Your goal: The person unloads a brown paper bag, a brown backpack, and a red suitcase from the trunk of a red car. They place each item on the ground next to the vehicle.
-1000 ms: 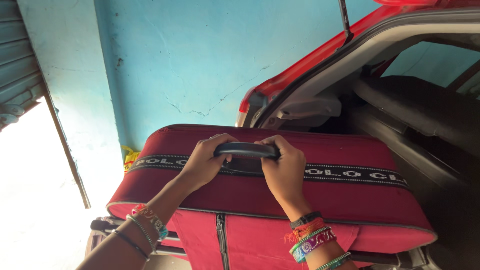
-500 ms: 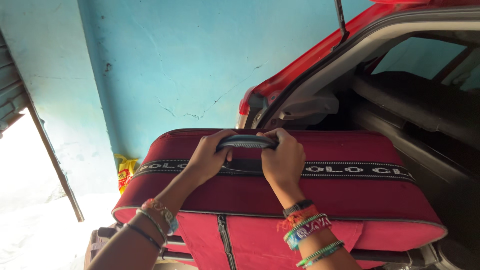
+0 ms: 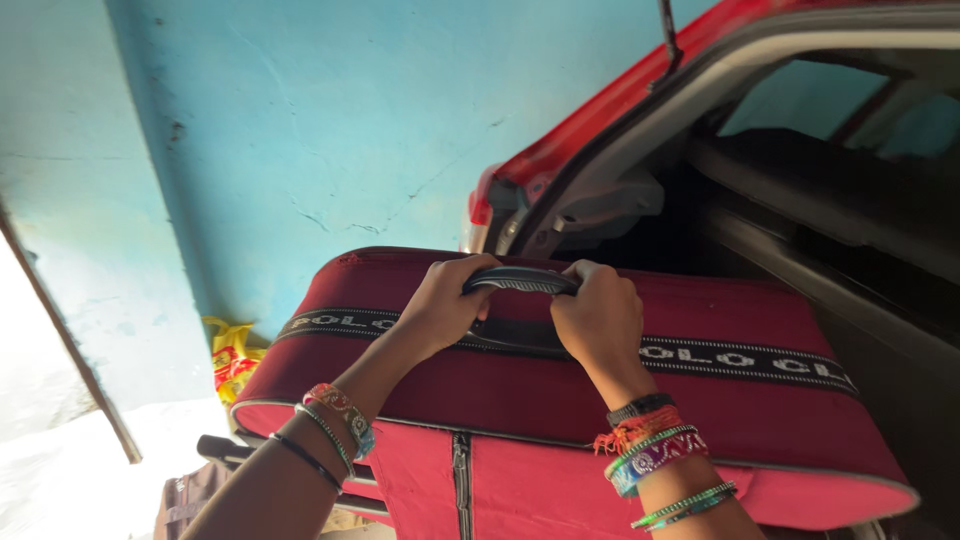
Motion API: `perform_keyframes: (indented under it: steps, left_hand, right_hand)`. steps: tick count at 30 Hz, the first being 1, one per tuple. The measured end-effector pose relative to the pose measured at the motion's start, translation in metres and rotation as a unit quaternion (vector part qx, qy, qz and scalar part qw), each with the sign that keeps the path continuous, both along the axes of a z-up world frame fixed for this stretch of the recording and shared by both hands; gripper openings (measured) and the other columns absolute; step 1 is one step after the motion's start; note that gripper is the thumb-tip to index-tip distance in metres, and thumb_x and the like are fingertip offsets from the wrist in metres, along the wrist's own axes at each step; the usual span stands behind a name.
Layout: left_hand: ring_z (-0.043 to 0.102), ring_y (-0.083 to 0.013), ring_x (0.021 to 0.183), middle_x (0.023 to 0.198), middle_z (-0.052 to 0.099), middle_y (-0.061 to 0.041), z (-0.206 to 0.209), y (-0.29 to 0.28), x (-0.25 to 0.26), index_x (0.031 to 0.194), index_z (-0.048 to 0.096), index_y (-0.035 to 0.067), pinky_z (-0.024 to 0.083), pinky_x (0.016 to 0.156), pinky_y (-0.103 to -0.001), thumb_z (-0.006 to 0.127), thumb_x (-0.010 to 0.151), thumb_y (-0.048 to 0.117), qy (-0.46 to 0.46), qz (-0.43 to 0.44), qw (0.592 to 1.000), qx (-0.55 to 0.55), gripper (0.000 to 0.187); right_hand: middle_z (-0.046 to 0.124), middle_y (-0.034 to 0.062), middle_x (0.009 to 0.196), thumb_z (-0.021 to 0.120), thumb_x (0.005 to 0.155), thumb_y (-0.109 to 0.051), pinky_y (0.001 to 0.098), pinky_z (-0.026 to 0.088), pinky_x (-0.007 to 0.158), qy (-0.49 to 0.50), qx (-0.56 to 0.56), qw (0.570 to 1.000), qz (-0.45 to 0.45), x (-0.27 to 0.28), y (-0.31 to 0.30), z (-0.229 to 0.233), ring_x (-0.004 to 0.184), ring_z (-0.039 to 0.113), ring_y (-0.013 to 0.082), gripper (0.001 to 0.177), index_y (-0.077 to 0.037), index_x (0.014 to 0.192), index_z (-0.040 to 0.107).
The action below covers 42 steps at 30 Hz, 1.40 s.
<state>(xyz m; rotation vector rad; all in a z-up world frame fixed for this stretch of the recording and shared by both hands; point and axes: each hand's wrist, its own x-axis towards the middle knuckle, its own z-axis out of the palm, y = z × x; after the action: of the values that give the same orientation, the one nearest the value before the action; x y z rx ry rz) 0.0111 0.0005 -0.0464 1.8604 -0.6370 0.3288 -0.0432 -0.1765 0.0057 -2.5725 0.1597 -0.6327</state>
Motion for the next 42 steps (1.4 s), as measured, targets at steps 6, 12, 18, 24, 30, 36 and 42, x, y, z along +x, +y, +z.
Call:
perform_keyframes:
  steps: [6, 12, 18, 24, 30, 36, 42]
  left_hand:
    - [0.071, -0.0293, 0.074, 0.078, 0.072, -0.010, 0.002, -0.012, -0.014, 0.102, 0.072, 0.009, 0.053, 0.065, -0.040, 0.074, 0.082, 0.012, -0.193, 0.108, 0.975, 0.035, 0.021]
    - [0.070, -0.0307, 0.070, 0.072, 0.070, -0.007, 0.000, -0.015, -0.037, 0.084, 0.069, 0.008, 0.053, 0.071, -0.044, 0.078, 0.089, 0.024, -0.311, 0.246, 0.916, 0.068, 0.019]
    - [0.071, -0.0281, 0.068, 0.074, 0.073, -0.008, 0.008, -0.022, -0.047, 0.085, 0.076, 0.010, 0.053, 0.064, -0.040, 0.080, 0.084, 0.021, -0.122, 0.194, 0.973, -0.025, 0.012]
    - [0.075, -0.0203, 0.069, 0.076, 0.076, -0.007, 0.009, -0.021, -0.047, 0.089, 0.078, 0.010, 0.056, 0.066, -0.032, 0.082, 0.071, 0.006, -0.075, 0.127, 0.985, -0.085, 0.019]
    - [0.075, -0.0233, 0.069, 0.076, 0.075, -0.008, 0.006, -0.023, -0.047, 0.089, 0.077, 0.011, 0.057, 0.066, -0.034, 0.080, 0.071, 0.006, -0.127, 0.113, 0.983, -0.074, 0.019]
    - [0.069, -0.0327, 0.065, 0.067, 0.070, -0.010, 0.004, -0.023, -0.046, 0.078, 0.068, 0.010, 0.052, 0.060, -0.042, 0.077, 0.070, 0.011, -0.192, 0.165, 0.967, -0.002, 0.013]
    - [0.066, -0.0340, 0.065, 0.067, 0.067, -0.010, 0.008, -0.025, -0.048, 0.075, 0.061, 0.007, 0.048, 0.057, -0.045, 0.080, 0.070, 0.014, -0.212, 0.202, 0.956, -0.006, 0.021]
  right_hand:
    - [0.070, 0.0121, 0.063, 0.075, 0.086, -0.023, 0.0455, 0.054, 0.059, -0.164, -0.047, 0.985, 0.017, -0.007, -0.006, -0.017, 0.062, 0.071, 0.0315, 0.016, -0.007, 0.087, 0.074]
    - [0.063, 0.0086, 0.055, 0.073, 0.093, -0.030, 0.0421, 0.047, 0.048, -0.301, -0.097, 0.946, 0.077, -0.015, 0.002, -0.034, 0.051, 0.066, 0.0310, 0.028, -0.006, 0.081, 0.065]
    - [0.060, 0.0072, 0.052, 0.076, 0.095, -0.035, 0.0410, 0.044, 0.045, -0.316, -0.090, 0.942, 0.063, -0.017, 0.003, -0.032, 0.046, 0.063, 0.0284, 0.036, -0.007, 0.078, 0.061]
    - [0.055, 0.0041, 0.050, 0.076, 0.094, -0.038, 0.0386, 0.039, 0.040, -0.335, -0.112, 0.934, 0.049, -0.019, 0.001, -0.028, 0.040, 0.057, 0.0248, 0.037, -0.008, 0.082, 0.058]
    - [0.052, 0.0042, 0.053, 0.078, 0.094, -0.031, 0.0401, 0.040, 0.044, -0.337, -0.096, 0.935, 0.061, -0.024, 0.001, -0.025, 0.043, 0.056, 0.0242, 0.032, -0.008, 0.088, 0.057]
    - [0.062, 0.0102, 0.085, 0.072, 0.068, -0.003, 0.0428, 0.053, 0.067, -0.381, -0.242, 0.862, 0.229, -0.033, -0.005, -0.014, 0.078, 0.066, 0.0323, 0.035, -0.006, 0.099, 0.055]
    - [0.062, 0.0085, 0.075, 0.082, 0.071, -0.005, 0.0419, 0.049, 0.057, -0.352, -0.201, 0.885, 0.229, -0.026, -0.008, -0.013, 0.065, 0.064, 0.0312, 0.030, -0.006, 0.086, 0.056]
